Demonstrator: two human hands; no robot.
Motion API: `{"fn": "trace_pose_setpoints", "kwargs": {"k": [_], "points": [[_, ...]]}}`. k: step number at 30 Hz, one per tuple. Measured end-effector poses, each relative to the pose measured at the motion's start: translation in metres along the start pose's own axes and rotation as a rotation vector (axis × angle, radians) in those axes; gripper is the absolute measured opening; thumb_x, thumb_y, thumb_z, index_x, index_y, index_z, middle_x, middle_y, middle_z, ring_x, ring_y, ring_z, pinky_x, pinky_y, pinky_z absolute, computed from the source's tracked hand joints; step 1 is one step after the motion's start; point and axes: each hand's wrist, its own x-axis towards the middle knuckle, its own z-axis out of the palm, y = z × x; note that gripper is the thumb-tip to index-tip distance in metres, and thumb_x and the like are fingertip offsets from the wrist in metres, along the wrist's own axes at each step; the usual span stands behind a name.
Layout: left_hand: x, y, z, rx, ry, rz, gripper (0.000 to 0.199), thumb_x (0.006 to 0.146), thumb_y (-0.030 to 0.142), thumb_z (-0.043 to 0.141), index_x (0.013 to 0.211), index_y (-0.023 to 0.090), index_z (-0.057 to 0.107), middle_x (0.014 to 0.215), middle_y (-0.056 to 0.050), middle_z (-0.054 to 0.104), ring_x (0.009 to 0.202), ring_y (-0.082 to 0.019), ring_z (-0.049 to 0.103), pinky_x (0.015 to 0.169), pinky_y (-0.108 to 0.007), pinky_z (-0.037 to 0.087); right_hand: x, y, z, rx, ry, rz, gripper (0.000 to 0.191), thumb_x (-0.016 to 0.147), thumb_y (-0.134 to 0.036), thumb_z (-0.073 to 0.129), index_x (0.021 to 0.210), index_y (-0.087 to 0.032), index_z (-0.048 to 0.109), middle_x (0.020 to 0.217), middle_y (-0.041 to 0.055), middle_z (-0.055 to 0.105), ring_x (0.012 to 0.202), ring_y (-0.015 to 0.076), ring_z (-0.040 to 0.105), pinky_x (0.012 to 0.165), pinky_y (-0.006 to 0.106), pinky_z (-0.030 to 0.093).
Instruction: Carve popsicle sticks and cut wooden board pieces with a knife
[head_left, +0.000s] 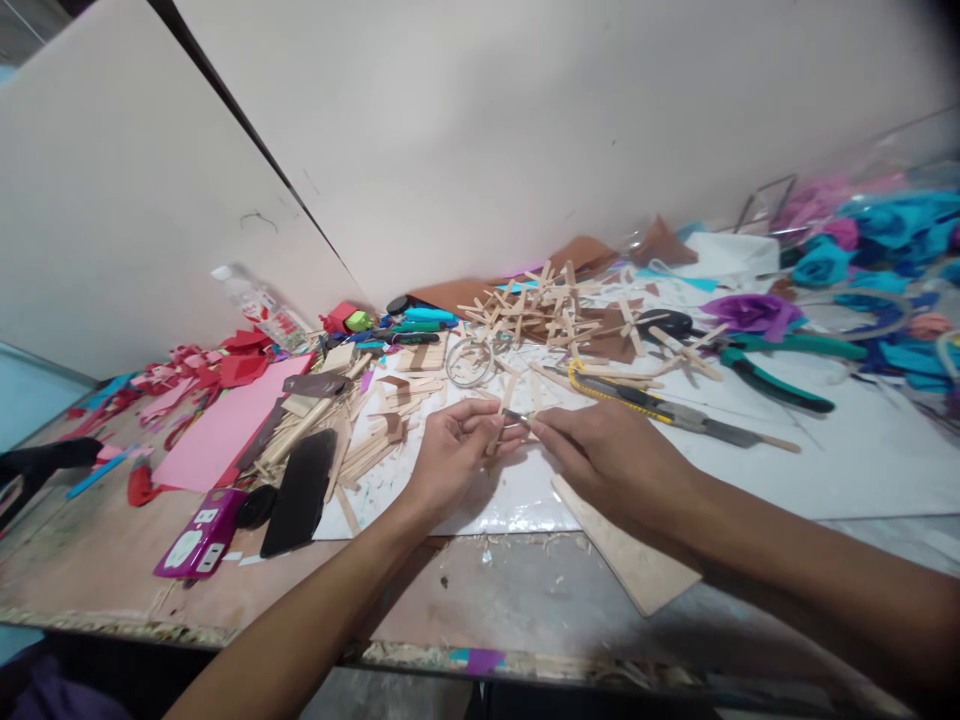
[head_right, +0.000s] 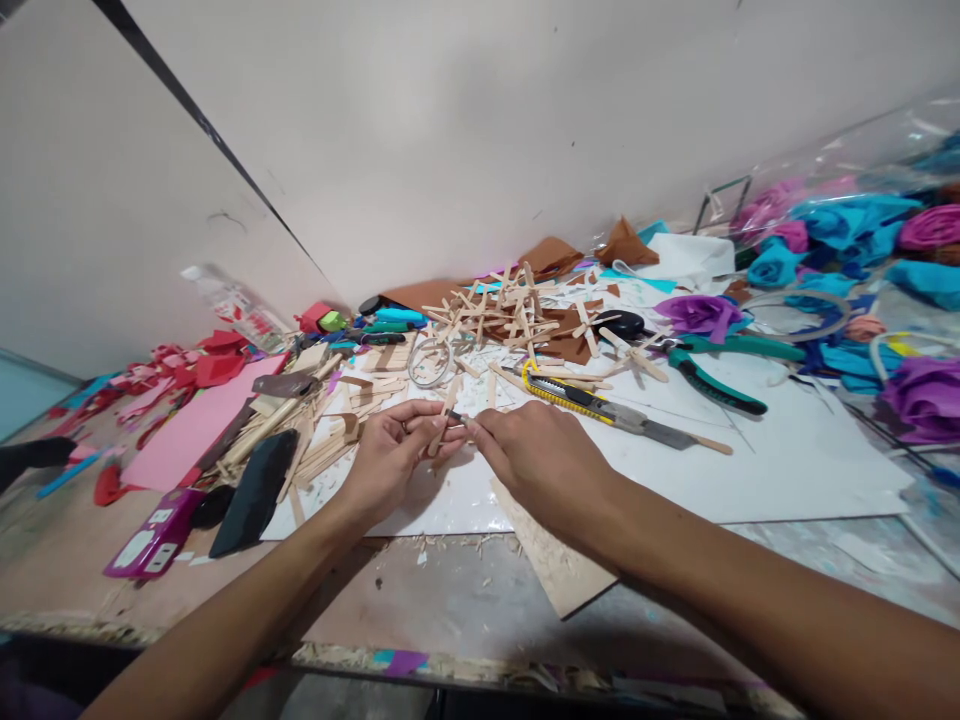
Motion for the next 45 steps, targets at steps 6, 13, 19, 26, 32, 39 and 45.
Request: {"fn": "trace_pose_setpoints", "kwargs": {"k": [6,13,19,26,32,39,45], "points": [[0.000,0.004,-0.001,0.031,-0.034,-0.039,0.029,0.079,0.025,0.089,0.097,0.012,0.069,0.085,-0.007,0.082,0.080,-0.021,0.083,0.074,-0.029,0.069,0.001,0.003,-0.002,-0.038,-0.023,-0.009,0.042,0.110,-0.036,0.040,0.083,-0.020,0.068,0.076,0.0081,0.071,0.069,0.0198,0.060,0.065,0.034,0.027],[0.001,0.004,-0.005,0.218,-0.079,-0.029,0.027,0.084,0.030,0.084,0.097,0.012,0.069,0.093,-0.011,0.083,0.088,-0.025,0.084,0.073,-0.031,0.069,0.002,0.002,-0.003,-0.168,-0.092,-0.013,0.038,0.110,-0.035,0.042,0.088,-0.020,0.069,0.078,0.0095,0.073,0.070,0.0203,0.060,0.063,0.035,0.021],[0.000,0.007,-0.002,0.302,-0.081,-0.044,0.024,0.084,0.030,0.083,0.093,0.013,0.069,0.093,-0.012,0.083,0.087,-0.025,0.084,0.070,-0.029,0.068,0.001,-0.001,-0.007,-0.245,-0.128,-0.019,0.037,0.110,-0.035,0.044,0.089,-0.021,0.070,0.081,0.0089,0.076,0.070,0.0210,0.061,0.061,0.035,0.018],[-0.003,0.003,-0.002,0.421,-0.072,-0.016,0.019,0.088,0.030,0.075,0.092,0.012,0.071,0.090,-0.012,0.082,0.084,-0.023,0.083,0.065,-0.026,0.065,0.001,-0.005,-0.012,-0.278,-0.173,0.017,0.036,0.108,-0.034,0.047,0.087,-0.020,0.074,0.077,0.0095,0.074,0.066,0.0199,0.059,0.060,0.035,0.015],[-0.001,-0.005,-0.009,0.545,-0.131,0.075,0.022,0.093,0.034,0.068,0.093,0.013,0.072,0.085,-0.012,0.081,0.081,-0.024,0.082,0.061,-0.024,0.061,0.001,0.000,-0.007,-0.141,-0.132,0.007,0.035,0.107,-0.032,0.048,0.082,-0.020,0.070,0.073,0.0067,0.069,0.064,0.0167,0.053,0.062,0.034,0.018],[0.008,-0.005,-0.020,0.615,-0.033,0.151,0.020,0.095,0.034,0.067,0.095,0.015,0.070,0.090,-0.011,0.081,0.077,-0.021,0.080,0.061,-0.025,0.057,0.010,0.009,-0.023,0.158,-0.032,0.058,0.036,0.105,-0.035,0.049,0.077,-0.020,0.064,0.069,0.0027,0.064,0.067,0.0167,0.054,0.066,0.032,0.028],[0.003,0.003,-0.011,0.584,-0.169,0.194,0.022,0.099,0.035,0.065,0.095,0.014,0.070,0.086,-0.008,0.078,0.076,-0.017,0.076,0.071,-0.026,0.057,0.016,0.024,-0.012,0.237,0.141,0.039,0.026,0.100,-0.043,0.061,0.088,-0.020,0.064,0.074,0.0015,0.062,0.073,0.0184,0.052,0.068,0.030,0.032]]}}
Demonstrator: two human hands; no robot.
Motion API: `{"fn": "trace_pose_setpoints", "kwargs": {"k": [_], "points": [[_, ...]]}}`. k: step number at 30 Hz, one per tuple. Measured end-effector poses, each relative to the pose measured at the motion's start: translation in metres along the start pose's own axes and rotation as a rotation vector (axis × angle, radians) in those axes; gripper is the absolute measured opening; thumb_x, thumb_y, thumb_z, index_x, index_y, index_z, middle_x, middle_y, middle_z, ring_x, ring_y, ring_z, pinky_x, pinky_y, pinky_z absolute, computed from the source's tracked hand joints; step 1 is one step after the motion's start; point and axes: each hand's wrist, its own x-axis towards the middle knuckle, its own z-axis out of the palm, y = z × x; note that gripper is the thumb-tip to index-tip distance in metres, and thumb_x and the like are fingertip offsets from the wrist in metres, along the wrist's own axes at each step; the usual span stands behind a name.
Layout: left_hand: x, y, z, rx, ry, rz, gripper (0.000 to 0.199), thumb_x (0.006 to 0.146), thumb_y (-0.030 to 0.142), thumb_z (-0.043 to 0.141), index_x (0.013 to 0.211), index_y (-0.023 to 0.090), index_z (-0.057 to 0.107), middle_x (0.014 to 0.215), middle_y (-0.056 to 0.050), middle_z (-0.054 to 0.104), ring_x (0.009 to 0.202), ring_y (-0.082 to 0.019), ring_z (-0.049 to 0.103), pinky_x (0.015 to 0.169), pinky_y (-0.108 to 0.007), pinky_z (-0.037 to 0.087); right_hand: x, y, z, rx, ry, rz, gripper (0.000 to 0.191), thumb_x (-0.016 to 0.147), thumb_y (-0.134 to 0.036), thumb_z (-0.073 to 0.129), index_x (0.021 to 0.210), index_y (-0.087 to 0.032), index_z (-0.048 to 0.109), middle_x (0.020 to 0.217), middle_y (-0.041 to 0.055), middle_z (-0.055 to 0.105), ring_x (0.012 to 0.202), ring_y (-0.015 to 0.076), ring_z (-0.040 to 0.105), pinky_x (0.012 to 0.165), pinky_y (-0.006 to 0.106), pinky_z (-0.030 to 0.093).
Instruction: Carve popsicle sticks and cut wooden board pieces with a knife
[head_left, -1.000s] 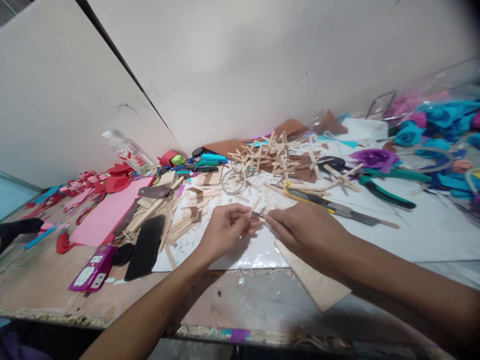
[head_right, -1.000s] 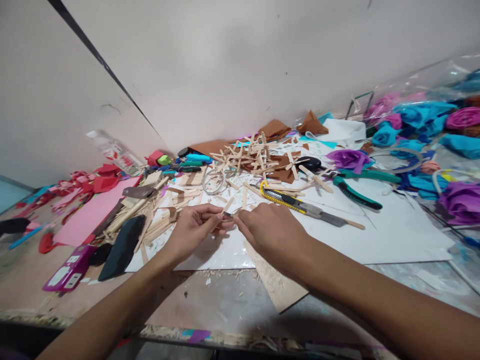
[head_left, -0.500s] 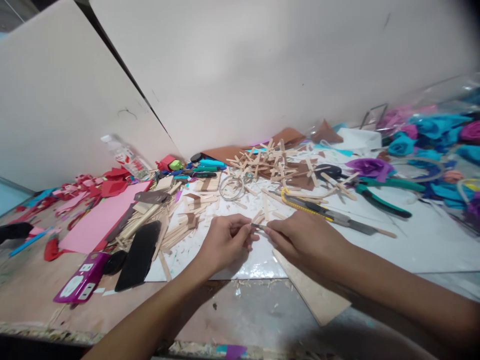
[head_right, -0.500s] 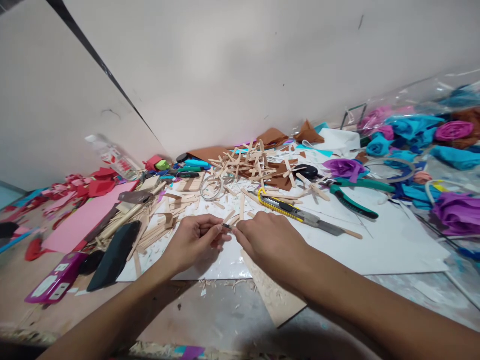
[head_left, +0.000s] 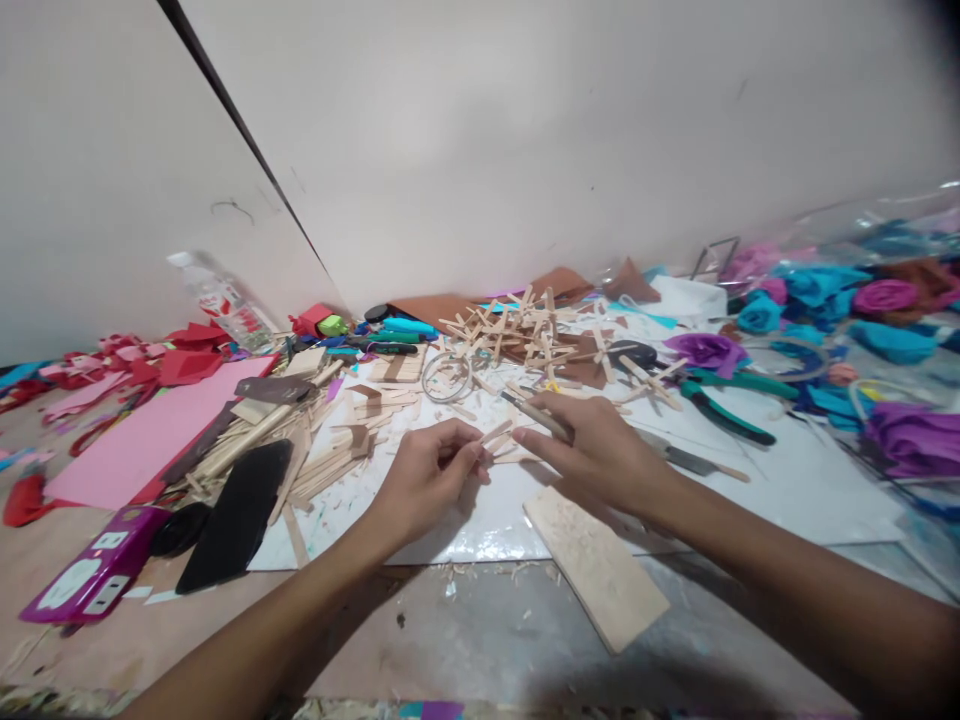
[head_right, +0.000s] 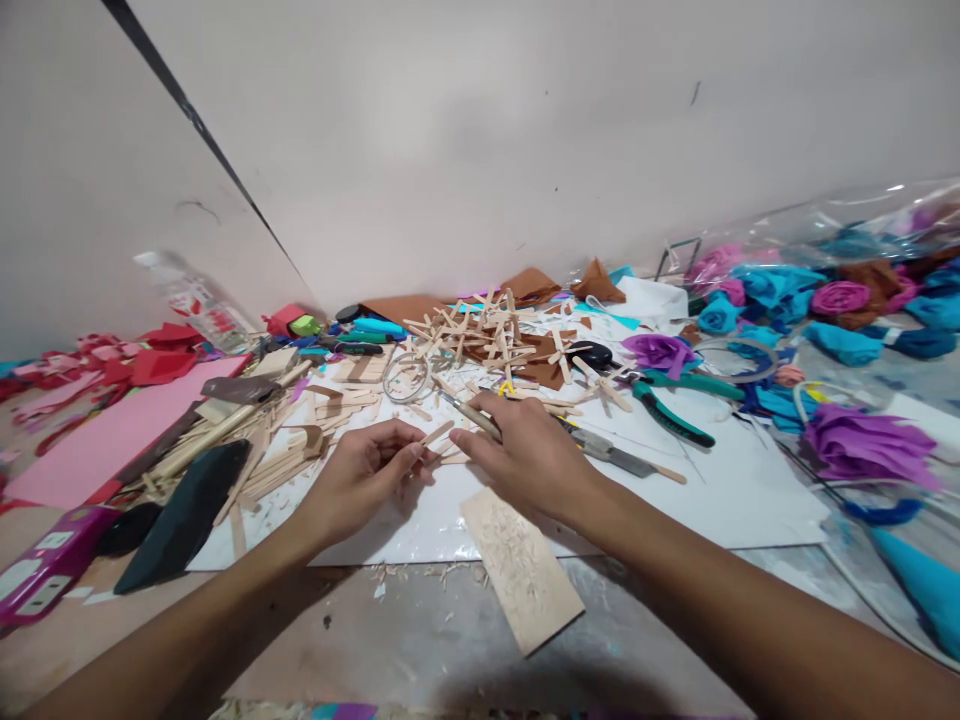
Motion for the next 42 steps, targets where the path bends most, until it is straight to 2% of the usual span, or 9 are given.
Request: {"fn": "trace_pose_setpoints", "kwargs": {"k": [6,12,16,20,25,28,33,37,42], "points": [[-0.003,0.005,0.003,-0.054,-0.090,-0.036,0.029,0.097,0.042,0.068,0.093,0.013,0.068,0.076,-0.004,0.071,0.059,-0.011,0.061,0.058,-0.022,0.048,-0.002,0.003,0.013,0.206,-0.020,0.036,0.035,0.100,-0.041,0.058,0.072,-0.021,0.049,0.068,-0.0030,0.048,0.066,0.0144,0.043,0.063,0.030,0.031],[-0.001,0.003,0.003,-0.052,-0.098,-0.055,0.034,0.095,0.047,0.069,0.090,0.014,0.067,0.078,-0.005,0.071,0.055,-0.009,0.054,0.050,-0.019,0.040,-0.006,-0.001,0.019,0.354,-0.047,0.038,0.026,0.100,-0.039,0.058,0.084,-0.019,0.062,0.076,-0.0010,0.056,0.071,0.0149,0.047,0.065,0.030,0.036],[0.000,0.001,0.001,-0.058,-0.095,-0.127,0.036,0.093,0.050,0.070,0.089,0.015,0.064,0.072,-0.002,0.066,0.049,-0.009,0.050,0.043,-0.020,0.036,-0.006,-0.003,0.015,0.307,-0.031,0.019,0.027,0.099,-0.035,0.059,0.077,-0.020,0.056,0.071,-0.0031,0.048,0.067,0.0140,0.043,0.063,0.030,0.034],[0.001,0.004,-0.001,-0.024,-0.066,-0.076,0.031,0.094,0.044,0.070,0.087,0.015,0.065,0.073,-0.002,0.065,0.057,-0.008,0.050,0.049,-0.018,0.035,-0.004,-0.002,0.010,0.313,-0.014,-0.005,0.028,0.098,-0.035,0.061,0.075,-0.021,0.053,0.070,-0.0033,0.048,0.067,0.0140,0.044,0.062,0.030,0.033],[-0.002,0.010,0.003,-0.093,-0.109,-0.011,0.032,0.095,0.045,0.071,0.086,0.016,0.066,0.072,0.000,0.062,0.060,-0.008,0.050,0.053,-0.019,0.036,-0.008,-0.004,0.016,0.455,-0.128,0.056,0.028,0.100,-0.042,0.064,0.083,-0.020,0.063,0.075,-0.0025,0.050,0.069,0.0135,0.044,0.061,0.028,0.035],[-0.004,0.012,0.006,-0.135,-0.138,-0.027,0.035,0.095,0.048,0.072,0.086,0.015,0.067,0.068,0.002,0.059,0.056,-0.007,0.046,0.051,-0.018,0.035,-0.009,-0.005,0.019,0.487,-0.156,0.045,0.031,0.100,-0.042,0.064,0.079,-0.019,0.062,0.073,-0.0026,0.049,0.069,0.0131,0.043,0.061,0.027,0.034],[-0.004,0.012,0.006,-0.180,-0.118,-0.075,0.038,0.092,0.051,0.076,0.086,0.014,0.068,0.070,0.000,0.065,0.054,-0.007,0.051,0.049,-0.018,0.036,-0.004,-0.003,0.012,0.473,-0.101,0.057,0.024,0.095,-0.035,0.067,0.078,-0.018,0.065,0.072,-0.0020,0.052,0.069,0.0132,0.046,0.062,0.027,0.035],[-0.005,0.010,0.009,-0.195,-0.137,-0.083,0.041,0.092,0.054,0.075,0.086,0.015,0.067,0.069,0.000,0.065,0.051,-0.006,0.048,0.046,-0.017,0.034,-0.005,-0.001,0.012,0.535,-0.147,0.069,0.023,0.096,-0.037,0.068,0.084,-0.018,0.069,0.076,-0.0008,0.058,0.073,0.0142,0.050,0.065,0.027,0.038],[-0.005,0.008,0.009,-0.200,-0.150,-0.063,0.041,0.093,0.054,0.075,0.084,0.015,0.066,0.070,-0.002,0.068,0.053,-0.007,0.052,0.049,-0.018,0.038,-0.002,0.002,0.008,0.484,-0.204,0.015,0.025,0.096,-0.038,0.067,0.081,-0.018,0.066,0.076,-0.0016,0.056,0.073,0.0139,0.049,0.065,0.027,0.038]]}}
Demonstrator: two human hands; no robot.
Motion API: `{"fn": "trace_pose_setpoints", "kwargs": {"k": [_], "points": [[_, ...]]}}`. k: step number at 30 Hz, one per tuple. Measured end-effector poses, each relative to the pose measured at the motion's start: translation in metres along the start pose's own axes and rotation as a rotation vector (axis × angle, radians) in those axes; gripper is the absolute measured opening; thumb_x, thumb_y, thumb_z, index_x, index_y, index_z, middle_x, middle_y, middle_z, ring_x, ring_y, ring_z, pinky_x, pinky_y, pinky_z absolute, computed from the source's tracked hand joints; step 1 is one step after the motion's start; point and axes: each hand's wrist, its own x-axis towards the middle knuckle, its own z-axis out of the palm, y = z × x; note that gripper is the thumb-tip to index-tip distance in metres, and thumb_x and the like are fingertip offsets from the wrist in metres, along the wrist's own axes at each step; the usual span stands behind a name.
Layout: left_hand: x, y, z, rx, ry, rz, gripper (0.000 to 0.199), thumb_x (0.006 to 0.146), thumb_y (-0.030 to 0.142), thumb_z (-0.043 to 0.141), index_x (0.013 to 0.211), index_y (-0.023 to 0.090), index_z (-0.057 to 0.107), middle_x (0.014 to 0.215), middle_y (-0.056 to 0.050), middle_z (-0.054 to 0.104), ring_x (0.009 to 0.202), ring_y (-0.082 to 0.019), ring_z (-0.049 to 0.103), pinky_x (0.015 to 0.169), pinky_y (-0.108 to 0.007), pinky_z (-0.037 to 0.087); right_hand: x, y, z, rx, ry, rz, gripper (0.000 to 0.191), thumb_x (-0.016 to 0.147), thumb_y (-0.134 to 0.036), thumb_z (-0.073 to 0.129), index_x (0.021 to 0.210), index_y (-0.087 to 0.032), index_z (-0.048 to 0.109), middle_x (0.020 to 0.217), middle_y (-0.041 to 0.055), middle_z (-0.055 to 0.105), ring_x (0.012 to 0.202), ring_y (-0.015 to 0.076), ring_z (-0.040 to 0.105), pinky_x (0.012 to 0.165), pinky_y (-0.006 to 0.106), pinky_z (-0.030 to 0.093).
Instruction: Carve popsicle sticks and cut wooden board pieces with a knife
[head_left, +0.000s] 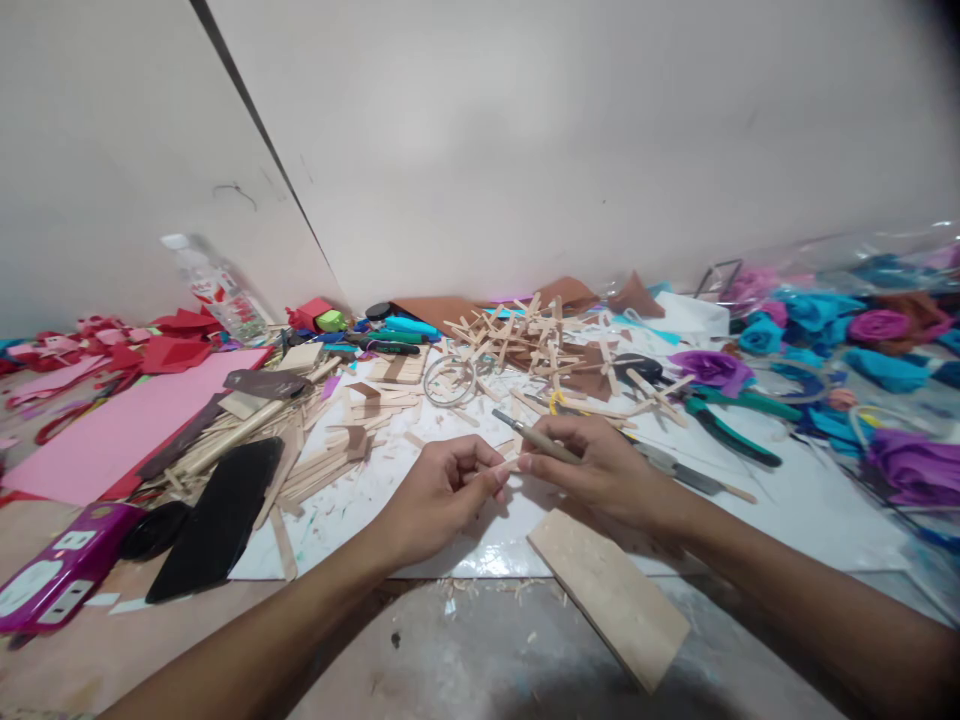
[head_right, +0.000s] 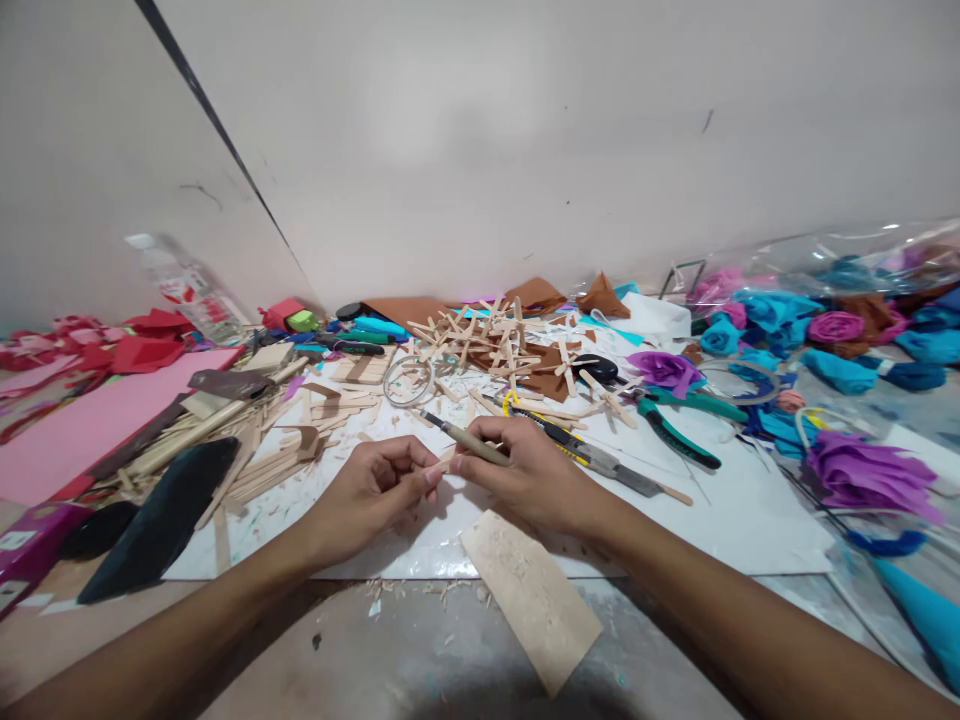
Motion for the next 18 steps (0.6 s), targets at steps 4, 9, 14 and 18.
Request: {"fn": "trace_pose_setpoints", "kwargs": {"k": [4,9,14,18], "points": [[0.001,-0.001,-0.002,0.001,0.010,-0.001,0.038,0.094,0.051,0.075,0.085,0.014,0.067,0.072,-0.003,0.070,0.053,-0.006,0.051,0.050,-0.018,0.038,0.004,0.001,-0.005,-0.116,-0.031,-0.044,0.026,0.100,-0.036,0.060,0.081,-0.019,0.064,0.075,-0.0017,0.054,0.072,0.0139,0.048,0.066,0.028,0.037],[0.001,-0.002,0.000,0.008,-0.004,-0.003,0.038,0.094,0.050,0.074,0.084,0.014,0.067,0.070,-0.003,0.070,0.051,-0.006,0.049,0.048,-0.018,0.035,0.002,0.005,0.002,-0.119,-0.019,0.004,0.034,0.097,-0.038,0.064,0.073,-0.020,0.050,0.070,-0.0049,0.042,0.066,0.0120,0.037,0.059,0.028,0.029],[0.000,0.000,0.000,0.004,0.005,-0.015,0.041,0.094,0.054,0.073,0.086,0.014,0.067,0.069,-0.002,0.071,0.048,-0.006,0.046,0.045,-0.018,0.034,0.002,0.003,0.005,-0.103,-0.034,-0.028,0.030,0.099,-0.033,0.059,0.073,-0.021,0.049,0.071,-0.0043,0.043,0.067,0.0120,0.038,0.060,0.027,0.029],[0.001,-0.002,-0.001,0.007,0.000,-0.021,0.044,0.095,0.056,0.072,0.086,0.013,0.068,0.070,-0.004,0.072,0.047,-0.005,0.045,0.046,-0.018,0.034,0.003,0.002,0.003,-0.097,-0.033,-0.021,0.029,0.100,-0.032,0.052,0.073,-0.021,0.050,0.069,-0.0038,0.044,0.065,0.0126,0.040,0.060,0.027,0.031]]}}
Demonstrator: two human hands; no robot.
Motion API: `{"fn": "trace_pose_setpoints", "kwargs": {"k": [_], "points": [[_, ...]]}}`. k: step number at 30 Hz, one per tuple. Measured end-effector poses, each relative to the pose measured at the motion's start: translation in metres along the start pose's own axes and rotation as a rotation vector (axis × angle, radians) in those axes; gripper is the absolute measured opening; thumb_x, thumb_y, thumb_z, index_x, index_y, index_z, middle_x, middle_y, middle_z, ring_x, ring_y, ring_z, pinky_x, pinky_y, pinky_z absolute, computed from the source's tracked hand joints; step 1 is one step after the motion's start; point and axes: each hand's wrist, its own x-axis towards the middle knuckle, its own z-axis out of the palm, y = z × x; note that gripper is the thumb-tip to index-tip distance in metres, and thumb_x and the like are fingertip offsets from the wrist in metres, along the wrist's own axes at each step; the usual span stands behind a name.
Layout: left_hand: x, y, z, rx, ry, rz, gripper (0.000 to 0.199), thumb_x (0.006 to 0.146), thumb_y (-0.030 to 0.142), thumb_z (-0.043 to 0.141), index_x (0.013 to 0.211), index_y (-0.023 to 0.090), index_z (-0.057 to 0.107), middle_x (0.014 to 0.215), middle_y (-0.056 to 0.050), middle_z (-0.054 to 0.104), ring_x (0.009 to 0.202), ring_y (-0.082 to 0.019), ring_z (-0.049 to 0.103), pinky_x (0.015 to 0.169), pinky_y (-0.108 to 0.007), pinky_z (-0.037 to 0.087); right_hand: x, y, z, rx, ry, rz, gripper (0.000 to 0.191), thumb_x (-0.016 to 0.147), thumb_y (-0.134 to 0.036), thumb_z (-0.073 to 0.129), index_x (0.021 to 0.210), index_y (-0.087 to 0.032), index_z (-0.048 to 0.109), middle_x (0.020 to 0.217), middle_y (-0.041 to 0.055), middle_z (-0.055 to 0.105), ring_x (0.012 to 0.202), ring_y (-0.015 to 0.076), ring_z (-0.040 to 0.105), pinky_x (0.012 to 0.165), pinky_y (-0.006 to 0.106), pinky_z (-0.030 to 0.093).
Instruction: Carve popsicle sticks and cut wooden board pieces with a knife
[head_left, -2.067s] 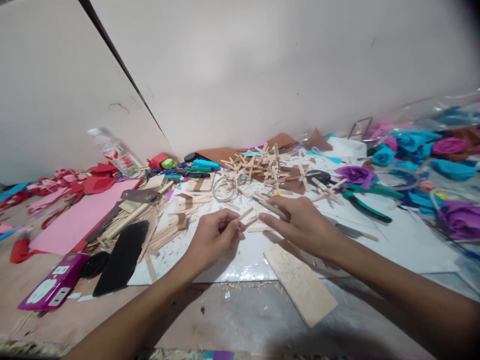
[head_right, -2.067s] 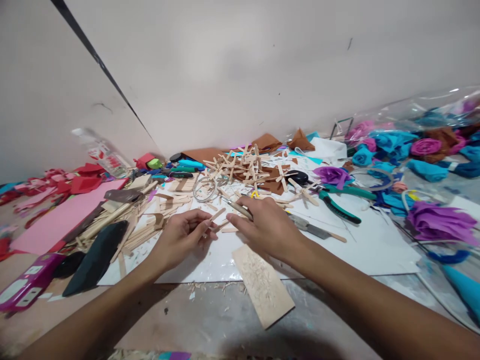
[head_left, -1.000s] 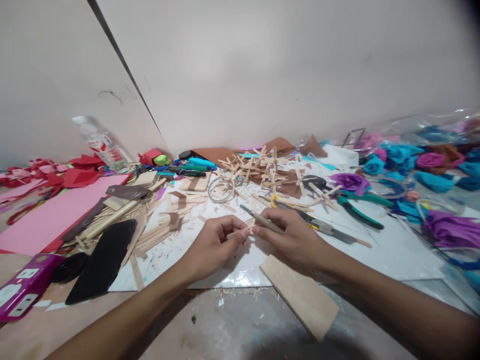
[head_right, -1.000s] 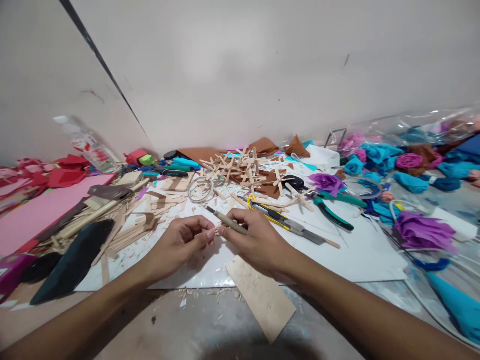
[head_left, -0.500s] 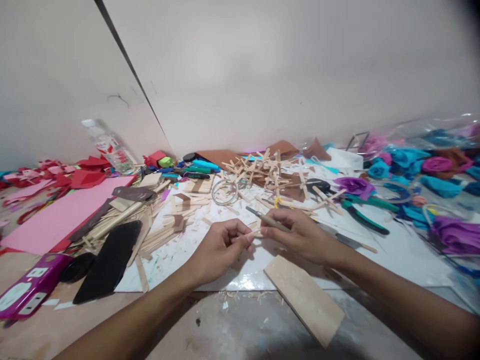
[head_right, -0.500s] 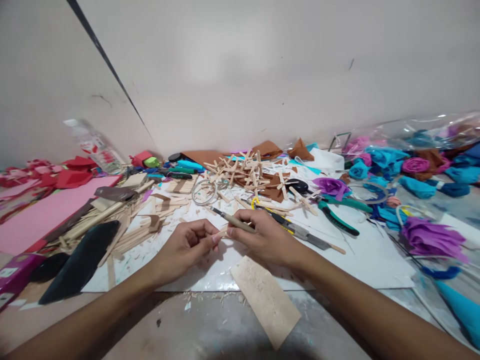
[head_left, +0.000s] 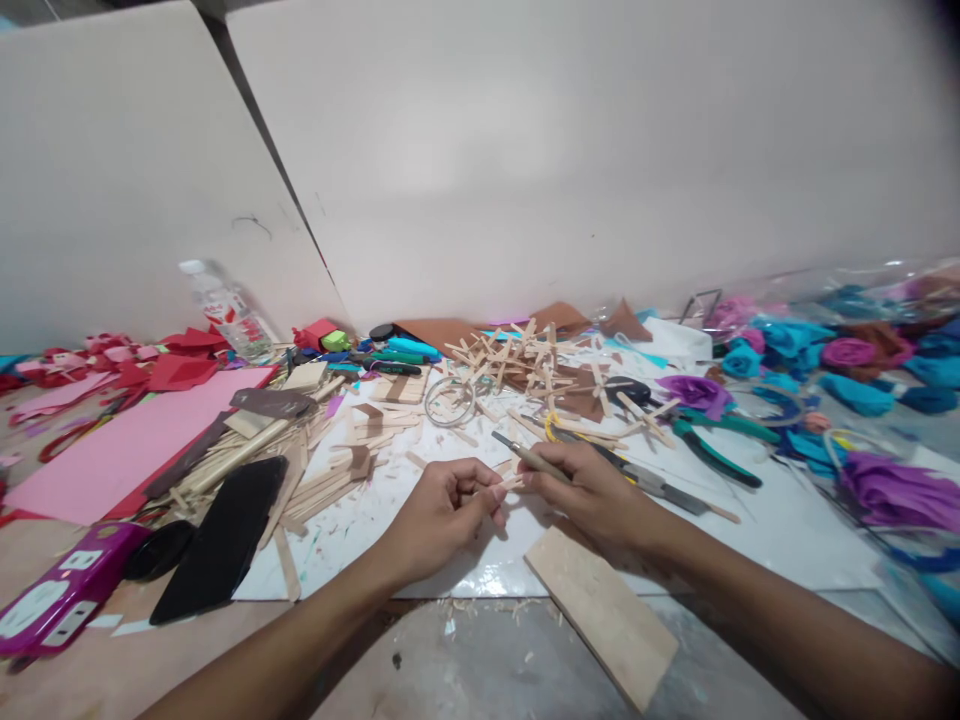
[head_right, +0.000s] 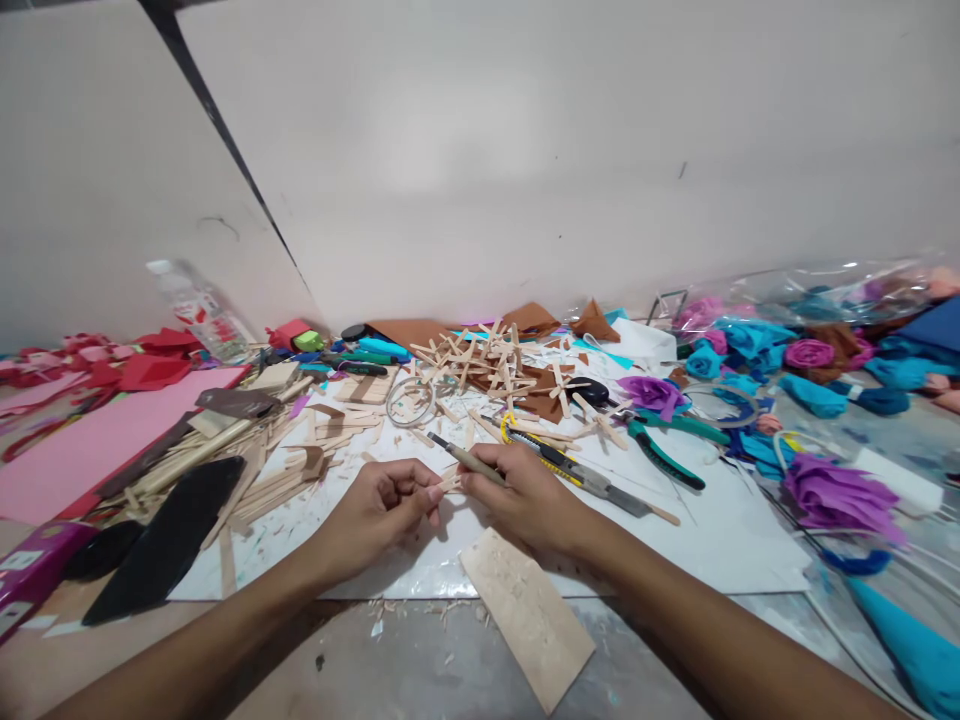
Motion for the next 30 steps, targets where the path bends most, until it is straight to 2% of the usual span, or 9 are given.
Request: {"fn": "trace_pose_setpoints", "kwargs": {"k": [3,8,15,20,24,27,30], "points": [[0.000,-0.001,0.000,-0.005,-0.006,0.000,0.042,0.096,0.054,0.071,0.086,0.014,0.068,0.069,-0.004,0.072,0.046,-0.005,0.044,0.045,-0.019,0.032,0.001,0.003,0.001,-0.030,0.021,-0.009,0.027,0.098,-0.031,0.053,0.073,-0.021,0.049,0.068,-0.0040,0.043,0.065,0.0126,0.040,0.060,0.027,0.032],[-0.001,-0.001,0.001,0.035,0.000,0.019,0.035,0.098,0.045,0.069,0.084,0.013,0.070,0.068,-0.004,0.072,0.049,-0.006,0.047,0.047,-0.020,0.032,0.002,0.008,0.005,-0.116,0.049,-0.018,0.025,0.087,-0.022,0.055,0.066,-0.022,0.041,0.060,-0.0060,0.037,0.059,0.0111,0.033,0.055,0.027,0.024],[0.000,-0.004,0.001,0.022,-0.014,0.005,0.032,0.098,0.042,0.067,0.084,0.014,0.069,0.067,-0.003,0.071,0.047,-0.006,0.044,0.047,-0.020,0.031,0.001,0.010,0.002,-0.179,0.037,-0.006,0.019,0.087,-0.022,0.050,0.068,-0.021,0.047,0.062,-0.0041,0.046,0.061,0.0121,0.041,0.058,0.027,0.028],[0.003,-0.007,0.001,0.013,-0.031,0.013,0.030,0.098,0.040,0.067,0.086,0.013,0.070,0.068,-0.004,0.072,0.047,-0.006,0.045,0.046,-0.019,0.032,0.000,0.009,0.002,-0.220,0.038,-0.001,0.020,0.084,-0.019,0.053,0.065,-0.021,0.044,0.060,-0.0052,0.043,0.058,0.0110,0.039,0.056,0.026,0.026],[0.002,-0.007,0.002,0.027,-0.030,0.020,0.030,0.100,0.039,0.066,0.085,0.013,0.070,0.069,-0.004,0.073,0.046,-0.005,0.045,0.045,-0.019,0.032,-0.002,0.006,0.003,-0.266,0.041,-0.010,0.019,0.085,-0.018,0.052,0.067,-0.021,0.046,0.060,-0.0046,0.047,0.059,0.0115,0.042,0.057,0.026,0.027],[0.002,-0.007,0.003,0.017,-0.029,0.020,0.031,0.100,0.041,0.068,0.087,0.013,0.070,0.070,-0.005,0.073,0.046,-0.005,0.047,0.045,-0.018,0.033,-0.002,0.002,-0.003,-0.299,0.049,-0.040,0.018,0.087,-0.019,0.053,0.069,-0.020,0.050,0.063,-0.0030,0.052,0.061,0.0126,0.046,0.059,0.027,0.030],[0.004,-0.008,0.003,-0.097,0.016,0.029,0.032,0.099,0.046,0.070,0.093,0.016,0.064,0.075,-0.005,0.076,0.045,-0.006,0.049,0.045,-0.019,0.038,0.000,-0.005,-0.018,-0.329,0.115,-0.088,0.019,0.094,-0.024,0.051,0.076,-0.020,0.055,0.070,-0.0006,0.057,0.067,0.0146,0.051,0.065,0.028,0.033]]}}
